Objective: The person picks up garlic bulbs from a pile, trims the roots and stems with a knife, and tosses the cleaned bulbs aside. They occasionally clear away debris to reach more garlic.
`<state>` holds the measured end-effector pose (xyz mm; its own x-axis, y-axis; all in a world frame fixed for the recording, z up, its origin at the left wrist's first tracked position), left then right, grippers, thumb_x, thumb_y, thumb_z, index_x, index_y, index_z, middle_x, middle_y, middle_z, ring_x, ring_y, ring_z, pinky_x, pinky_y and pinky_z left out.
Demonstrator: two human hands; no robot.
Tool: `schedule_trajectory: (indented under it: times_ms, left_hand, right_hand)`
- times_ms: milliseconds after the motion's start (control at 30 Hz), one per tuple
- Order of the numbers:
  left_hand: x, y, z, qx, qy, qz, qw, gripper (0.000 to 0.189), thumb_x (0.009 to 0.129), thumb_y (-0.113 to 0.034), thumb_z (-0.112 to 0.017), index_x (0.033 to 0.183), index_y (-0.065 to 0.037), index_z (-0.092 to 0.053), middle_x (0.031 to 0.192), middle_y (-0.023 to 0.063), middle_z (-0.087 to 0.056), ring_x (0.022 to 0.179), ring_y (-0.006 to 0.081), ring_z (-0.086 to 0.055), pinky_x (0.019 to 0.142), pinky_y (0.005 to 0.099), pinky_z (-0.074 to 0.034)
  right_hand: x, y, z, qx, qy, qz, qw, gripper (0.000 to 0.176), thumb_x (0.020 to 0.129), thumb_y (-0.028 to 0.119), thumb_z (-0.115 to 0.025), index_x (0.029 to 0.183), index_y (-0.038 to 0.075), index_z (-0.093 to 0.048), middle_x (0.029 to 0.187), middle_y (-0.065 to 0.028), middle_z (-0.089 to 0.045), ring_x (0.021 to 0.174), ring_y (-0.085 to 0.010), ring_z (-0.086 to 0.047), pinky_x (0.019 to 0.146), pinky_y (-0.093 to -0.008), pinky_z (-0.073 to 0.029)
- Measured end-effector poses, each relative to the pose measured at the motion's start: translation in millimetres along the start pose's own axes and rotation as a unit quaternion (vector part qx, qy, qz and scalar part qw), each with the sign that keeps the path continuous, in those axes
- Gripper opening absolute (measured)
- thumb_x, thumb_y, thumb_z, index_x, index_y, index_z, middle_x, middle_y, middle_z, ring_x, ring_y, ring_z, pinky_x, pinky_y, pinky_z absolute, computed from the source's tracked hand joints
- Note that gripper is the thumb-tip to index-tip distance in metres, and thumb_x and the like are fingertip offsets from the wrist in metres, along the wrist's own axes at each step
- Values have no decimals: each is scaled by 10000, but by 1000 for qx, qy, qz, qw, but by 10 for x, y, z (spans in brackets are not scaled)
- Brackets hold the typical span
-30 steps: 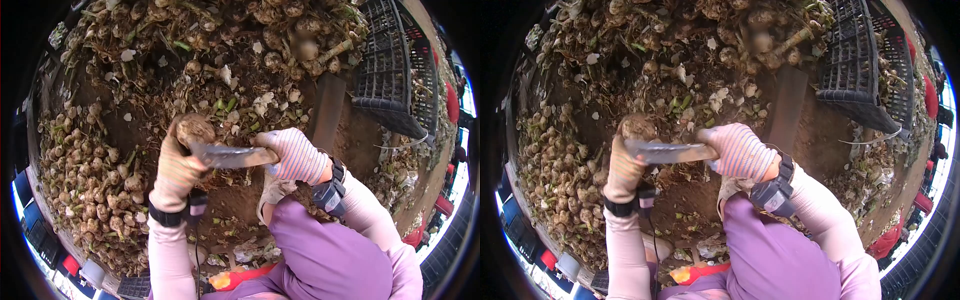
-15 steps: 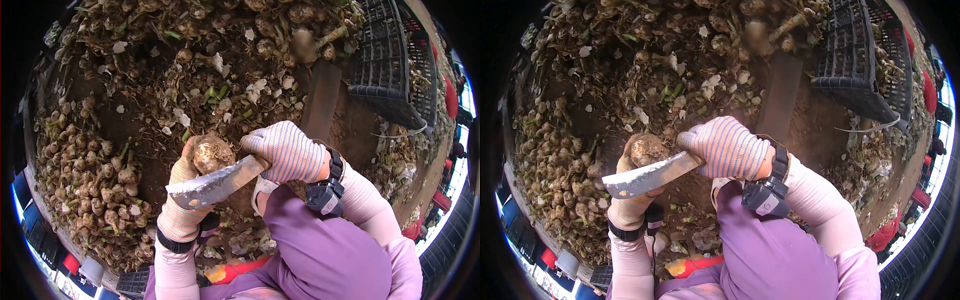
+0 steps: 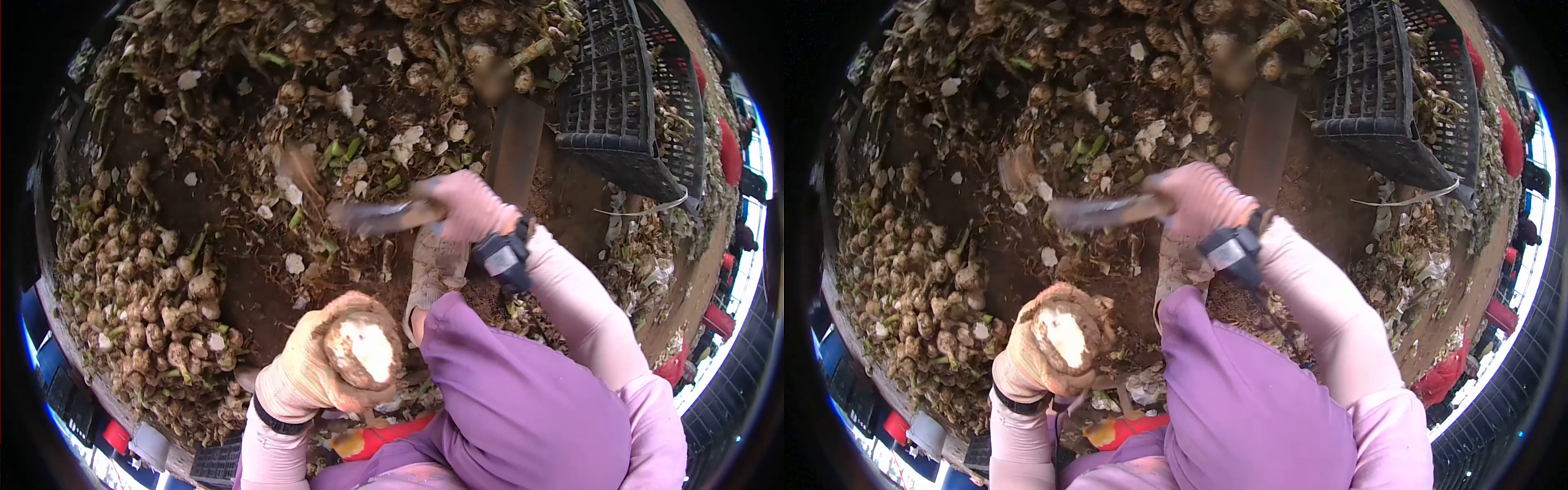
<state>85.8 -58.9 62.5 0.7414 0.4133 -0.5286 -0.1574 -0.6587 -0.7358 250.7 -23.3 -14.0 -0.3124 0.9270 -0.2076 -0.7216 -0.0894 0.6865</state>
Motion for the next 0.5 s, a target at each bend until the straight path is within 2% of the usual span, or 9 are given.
schedule_trajectory:
  times_ms: [33, 100, 133, 167, 233, 267, 300, 367, 500]
  left_hand:
    - [-20, -19, -10, 44, 22, -27, 998, 666, 513, -72, -799, 1101, -15, -492, 959, 38, -602, 889, 109, -561, 843, 272, -439]
    - [3, -122, 290, 84, -136, -73, 984, 659, 535, -38, -771, 1121, -4, -470, 1015, 60, -588, 935, 110, -549, 835, 267, -443]
    - [15, -119, 352, -7, -173, -23, 985, 635, 557, 25, -719, 1136, -4, -459, 1032, 66, -583, 961, 126, -545, 834, 282, -449]
    - [30, 49, 496, -82, -203, -39, 975, 599, 627, -133, -767, 1129, -18, -463, 982, 60, -581, 922, 144, -557, 763, 291, -473]
    - [136, -100, 449, -264, -42, -173, 948, 641, 691, -429, -738, 1118, -34, -468, 929, 50, -561, 830, 153, -547, 631, 318, -472]
    - [120, -95, 563, -337, -199, -220, 893, 721, 684, -653, -623, 1062, -54, -489, 897, 61, -544, 651, 169, -513, 512, 316, -427]
    - [123, -14, 630, -386, -172, -228, 877, 564, 747, -575, -609, 1004, -84, -500, 853, 54, -524, 563, 175, -472, 474, 327, -411]
    - [261, -325, 294, -473, 35, -286, 833, 324, 872, -443, -500, 781, -132, -501, 778, 20, -486, 479, 139, -422, 399, 258, -349]
    - [448, -195, 138, -553, 4, -268, 789, 273, 889, -379, -464, 725, -162, -443, 687, -17, -456, 416, 89, -368, 352, 242, -295]
  right_hand:
    - [-46, -36, 54, -12, 4, -39, 999, 266, 606, 87, -614, 872, 67, -605, 686, -150, -594, 665, -346, -598, 591, -408, -483]
    - [-71, 101, 252, 57, -85, 6, 995, 258, 625, 94, -619, 881, 60, -600, 667, -156, -585, 668, -349, -597, 585, -404, -476]
    - [-72, 174, 330, 107, -102, -1, 989, 190, 693, 128, -625, 864, 47, -599, 648, -152, -577, 634, -336, -585, 572, -368, -469]
    - [-70, 256, 345, 108, -100, 2, 989, 190, 693, 128, -625, 864, 47, -599, 648, -152, -577, 634, -336, -585, 572, -368, -469]
    - [-84, 201, 228, 222, -63, -90, 969, 130, 770, 138, -632, 822, 25, -595, 582, -91, -506, 521, -156, -496, 514, -308, -413]
    - [-113, 150, 88, 272, -36, -115, 955, 136, 804, 152, -632, 810, 20, -601, 611, -64, -553, 570, -89, -514, 535, -288, -430]
    - [-145, 157, 16, 291, -35, -122, 948, 114, 796, 126, -633, 799, 16, -606, 633, -55, -581, 578, -101, -535, 552, -266, -440]
    - [-164, 265, -131, 340, -4, -110, 934, 97, 789, 114, -627, 787, 19, -611, 636, -58, -585, 577, -113, -546, 552, -264, -444]
    - [-37, 654, 28, 307, 22, 2, 952, 104, 724, 102, -633, 765, 15, -595, 627, -101, -561, 544, -249, -532, 543, -305, -447]
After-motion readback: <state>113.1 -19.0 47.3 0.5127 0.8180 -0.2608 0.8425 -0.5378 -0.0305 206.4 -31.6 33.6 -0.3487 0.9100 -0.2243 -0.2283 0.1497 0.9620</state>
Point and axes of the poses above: each hand's wrist, its own x-axis towards the middle knuckle, its own z-axis out of the back of the hand, y = z × x, the point moved 9 cm from there along x, towards the middle knuckle
